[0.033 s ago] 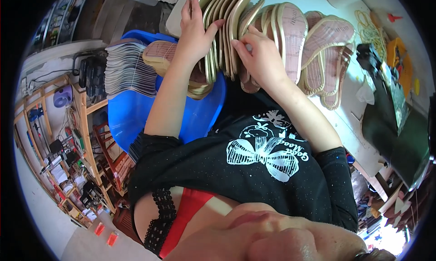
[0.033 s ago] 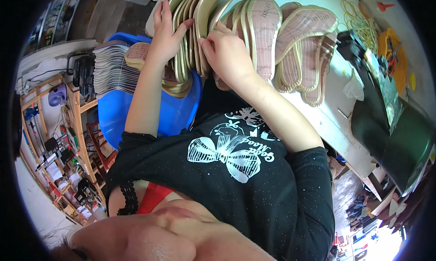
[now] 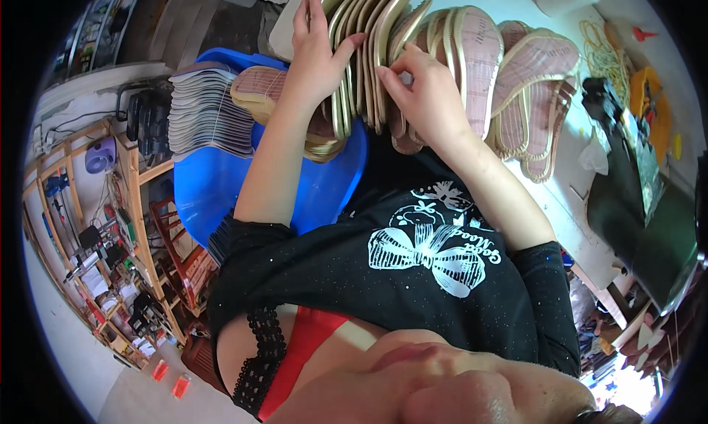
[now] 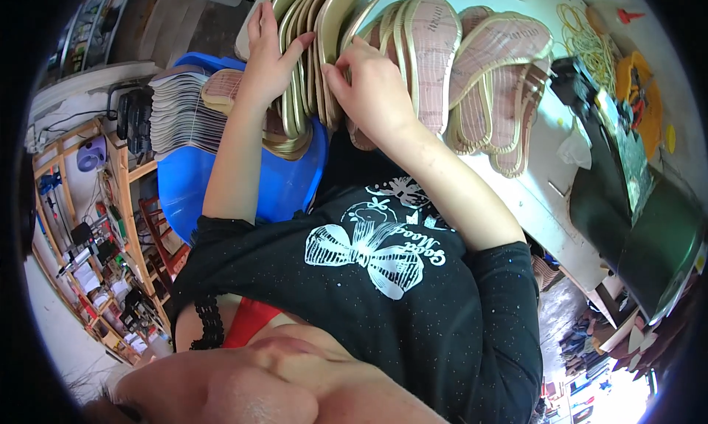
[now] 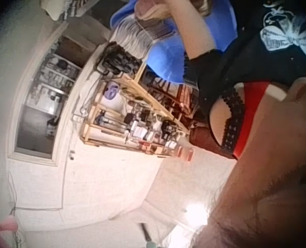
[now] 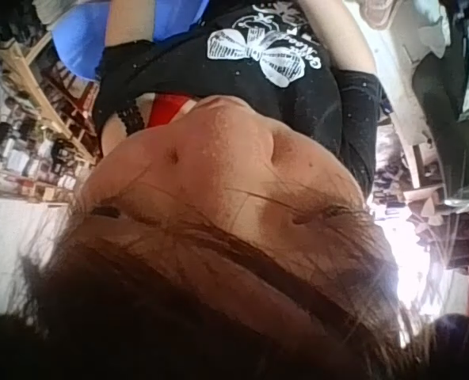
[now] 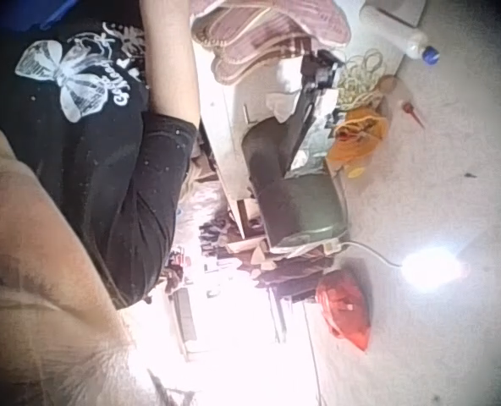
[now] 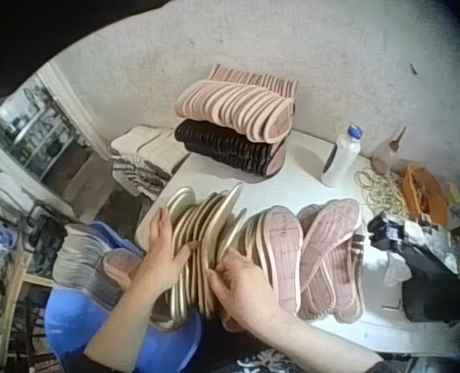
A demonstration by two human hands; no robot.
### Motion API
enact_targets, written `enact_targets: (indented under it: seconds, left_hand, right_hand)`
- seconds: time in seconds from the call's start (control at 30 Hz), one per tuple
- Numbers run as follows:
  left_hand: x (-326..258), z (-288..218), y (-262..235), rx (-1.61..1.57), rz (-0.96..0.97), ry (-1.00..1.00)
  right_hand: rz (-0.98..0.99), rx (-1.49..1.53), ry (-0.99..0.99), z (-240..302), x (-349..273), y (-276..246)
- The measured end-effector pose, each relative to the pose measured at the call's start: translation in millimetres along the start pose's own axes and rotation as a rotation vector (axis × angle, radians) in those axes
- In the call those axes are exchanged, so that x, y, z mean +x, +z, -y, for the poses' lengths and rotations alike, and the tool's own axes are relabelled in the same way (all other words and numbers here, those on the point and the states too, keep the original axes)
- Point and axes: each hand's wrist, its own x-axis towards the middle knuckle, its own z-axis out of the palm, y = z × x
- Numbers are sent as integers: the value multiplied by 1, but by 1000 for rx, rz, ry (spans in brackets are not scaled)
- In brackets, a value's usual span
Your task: The recorder is sorting and stacking shoe insoles at a workbench.
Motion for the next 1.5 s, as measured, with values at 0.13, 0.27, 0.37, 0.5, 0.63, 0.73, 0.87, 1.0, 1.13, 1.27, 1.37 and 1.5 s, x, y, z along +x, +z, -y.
enact_targets:
  seconds: [0.13, 0.27, 0.37, 0.5, 0.63, 0.73, 0.87, 1.0, 1.13, 1.27, 1.37, 1.5]
  left_hand:
    - [1, -4, -8, -13, 39, -145]
    - [-1, -4, -13, -10, 75, -221]
    - [-1, -5, -13, -10, 93, -245]
    - [-1, -4, -13, -2, 103, -244]
    - [4, -7, -22, -96, 129, -326]
    - [15, -25, -21, -241, 171, -385]
    - [19, -43, -9, -123, 186, -222]
    - [29, -51, 6, 94, 173, -197]
    - [30, -56, 11, 335, 70, -218]
    - [28, -46, 3, 335, -5, -258]
    - [22, -52, 15, 336, -110, -233]
    - [10, -66, 24, 396, -168, -45]
  right_hand:
    - [-97, 304, 223, 1, 8, 0]
    - [-43, 413, 271, 4, 6, -2]
    - [-9, 411, 229, 0, 8, 0]
    - [100, 405, 393, 4, 11, -8]
    - [68, 276, 255, 0, 15, -8]
    - [43, 168, 199, -7, 15, -6]
    - [75, 130, 165, 20, 2, 9]
    - [43, 283, 154, 9, 5, 2]
    - [91, 314, 157, 1, -22, -35]
    - [-137, 199, 384, -10, -56, -78]
    - [-226, 31, 374, -16, -88, -68]
    - [-186, -87, 397, -17, -89, -55]
